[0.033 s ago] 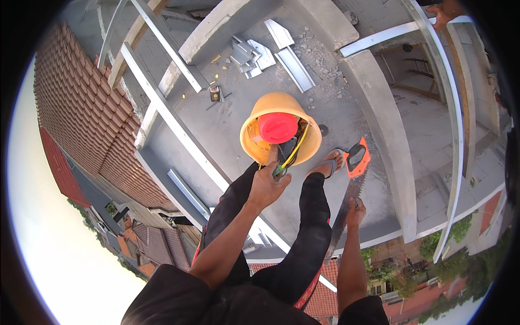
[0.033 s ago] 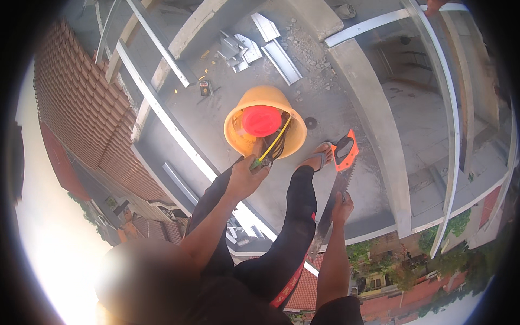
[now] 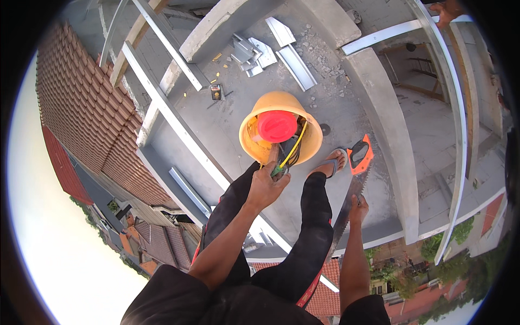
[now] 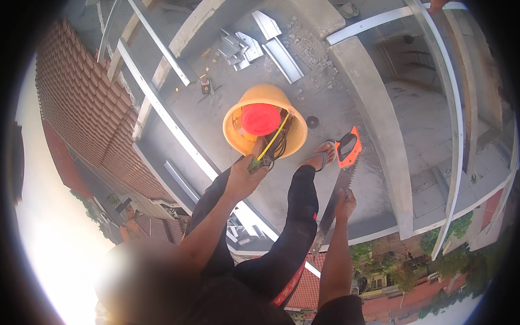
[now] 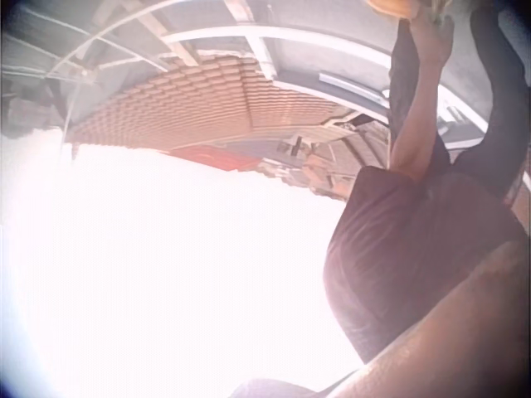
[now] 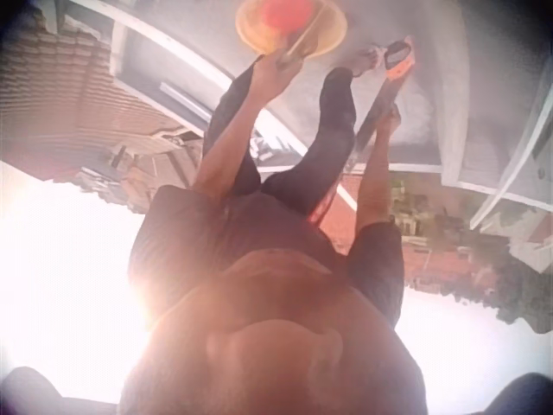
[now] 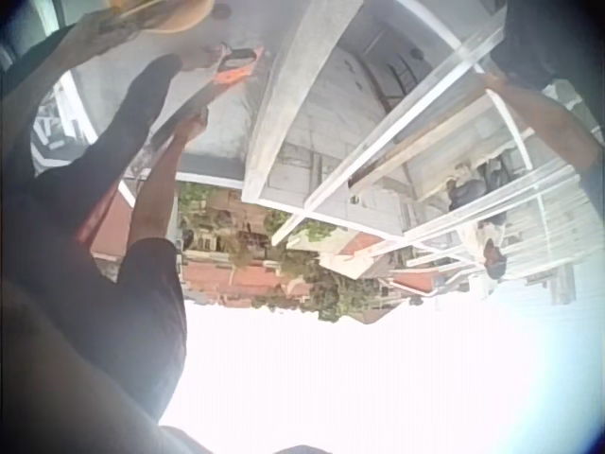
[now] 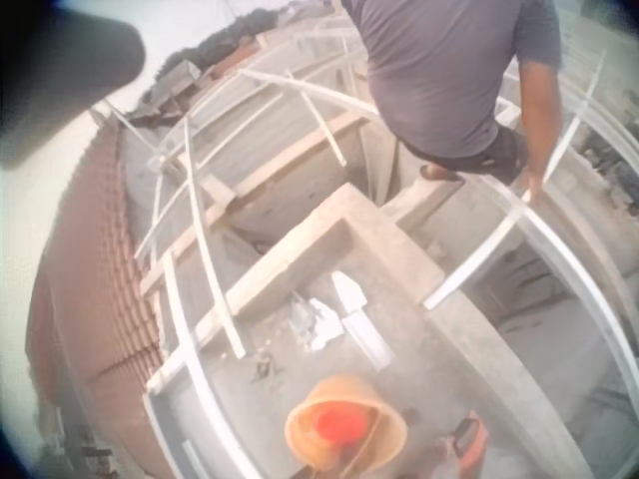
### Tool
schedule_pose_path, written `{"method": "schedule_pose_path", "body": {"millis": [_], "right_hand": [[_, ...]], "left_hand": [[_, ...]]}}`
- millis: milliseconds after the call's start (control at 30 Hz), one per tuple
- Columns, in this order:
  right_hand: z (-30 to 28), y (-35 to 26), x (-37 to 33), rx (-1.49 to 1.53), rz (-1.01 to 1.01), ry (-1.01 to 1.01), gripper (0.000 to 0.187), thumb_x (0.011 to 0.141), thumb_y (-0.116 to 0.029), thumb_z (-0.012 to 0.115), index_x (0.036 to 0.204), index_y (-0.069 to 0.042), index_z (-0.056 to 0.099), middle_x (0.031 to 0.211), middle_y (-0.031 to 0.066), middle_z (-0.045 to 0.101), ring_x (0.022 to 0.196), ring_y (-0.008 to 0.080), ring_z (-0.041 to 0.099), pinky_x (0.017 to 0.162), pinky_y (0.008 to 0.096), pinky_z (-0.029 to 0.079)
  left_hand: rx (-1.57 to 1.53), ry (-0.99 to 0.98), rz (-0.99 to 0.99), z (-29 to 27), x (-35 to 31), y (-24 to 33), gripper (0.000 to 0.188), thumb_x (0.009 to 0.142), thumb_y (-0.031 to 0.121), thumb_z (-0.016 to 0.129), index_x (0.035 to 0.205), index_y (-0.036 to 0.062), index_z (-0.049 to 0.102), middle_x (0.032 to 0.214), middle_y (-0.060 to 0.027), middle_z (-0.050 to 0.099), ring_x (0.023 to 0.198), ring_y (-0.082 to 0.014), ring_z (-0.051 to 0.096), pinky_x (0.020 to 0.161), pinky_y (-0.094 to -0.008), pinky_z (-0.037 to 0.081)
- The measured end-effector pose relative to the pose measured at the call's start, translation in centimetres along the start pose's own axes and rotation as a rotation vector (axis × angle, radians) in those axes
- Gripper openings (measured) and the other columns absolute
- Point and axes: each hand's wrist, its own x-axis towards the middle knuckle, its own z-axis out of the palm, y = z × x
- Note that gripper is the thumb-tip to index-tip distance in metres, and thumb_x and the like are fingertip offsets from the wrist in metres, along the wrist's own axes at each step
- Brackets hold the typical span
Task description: The person assembles a metal roof frame on a rooftop. They mark and cut metal bars using a grinder, then position and secure the bars into the frame structure with assistance from other workers.
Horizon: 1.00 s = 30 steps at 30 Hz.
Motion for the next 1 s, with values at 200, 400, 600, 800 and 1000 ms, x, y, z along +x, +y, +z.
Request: {"method": "schedule_pose_path", "body": {"millis": [200, 400, 600, 800, 1000], "right_hand": [[2.4, 2.3, 8.8, 0.063, -0.042, -0.093, 0.032, 0.095, -0.026, 0.070, 0.104, 0.004, 0.069, 0.086, 0.0259, 0.069, 0.077, 0.0397, 0.064, 0.073, 0.0479, 0.048], [3.1, 5.3, 16.0, -0.142, -0.072, -0.211, 0.025, 0.094, -0.024, 0.070, 0.103, 0.000, 0.072, 0.091, 0.0234, 0.071, 0.081, 0.0369, 0.067, 0.074, 0.0452, 0.049], [4.3, 9.2, 21.2, -0.277, -0.106, -0.285, 0.026, 0.099, -0.023, 0.060, 0.104, -0.002, 0.075, 0.100, 0.0248, 0.073, 0.095, 0.0411, 0.070, 0.082, 0.0489, 0.050], [4.6, 10.0, 22.6, -0.472, 0.129, -0.185, 0.049, 0.096, -0.034, 0.062, 0.133, -0.002, 0.065, 0.127, 0.0262, 0.067, 0.121, 0.0448, 0.063, 0.104, 0.0500, 0.049], [4.5, 1.6, 14.9, -0.133, 0.090, -0.268, 0.051, 0.094, -0.030, 0.069, 0.135, 0.001, 0.063, 0.124, 0.0258, 0.070, 0.116, 0.0374, 0.067, 0.100, 0.0437, 0.050]], "left_hand": [[-0.040, 0.028, -0.119, 1.2, 0.3, -0.2, 0.028, 0.087, 0.021, 0.074, 0.081, -0.0001, 0.056, 0.065, -0.0028, 0.052, 0.062, -0.0118, 0.049, 0.061, -0.0323, 0.045], [-0.267, -0.028, -0.174, 3.1, -1.1, -2.8, 0.029, 0.090, 0.018, 0.074, 0.077, 0.0042, 0.052, 0.065, 0.0035, 0.043, 0.063, -0.0068, 0.040, 0.057, -0.0297, 0.037], [-0.181, -0.026, -0.178, 2.4, -1.1, -2.7, 0.026, 0.091, 0.018, 0.072, 0.079, 0.0041, 0.054, 0.066, 0.0031, 0.046, 0.064, -0.0067, 0.043, 0.059, -0.0289, 0.038], [-0.186, 0.065, -0.160, 1.7, 0.6, -3.1, 0.022, 0.091, 0.018, 0.072, 0.093, -0.0029, 0.066, 0.065, 0.0016, 0.049, 0.061, -0.0079, 0.045, 0.057, -0.0293, 0.040], [-0.109, 0.028, -0.133, -0.9, 2.2, -3.6, 0.043, 0.092, 0.016, 0.067, 0.132, -0.0031, 0.064, 0.088, -0.0072, 0.072, 0.078, -0.0116, 0.065, 0.075, -0.0294, 0.053]]}}
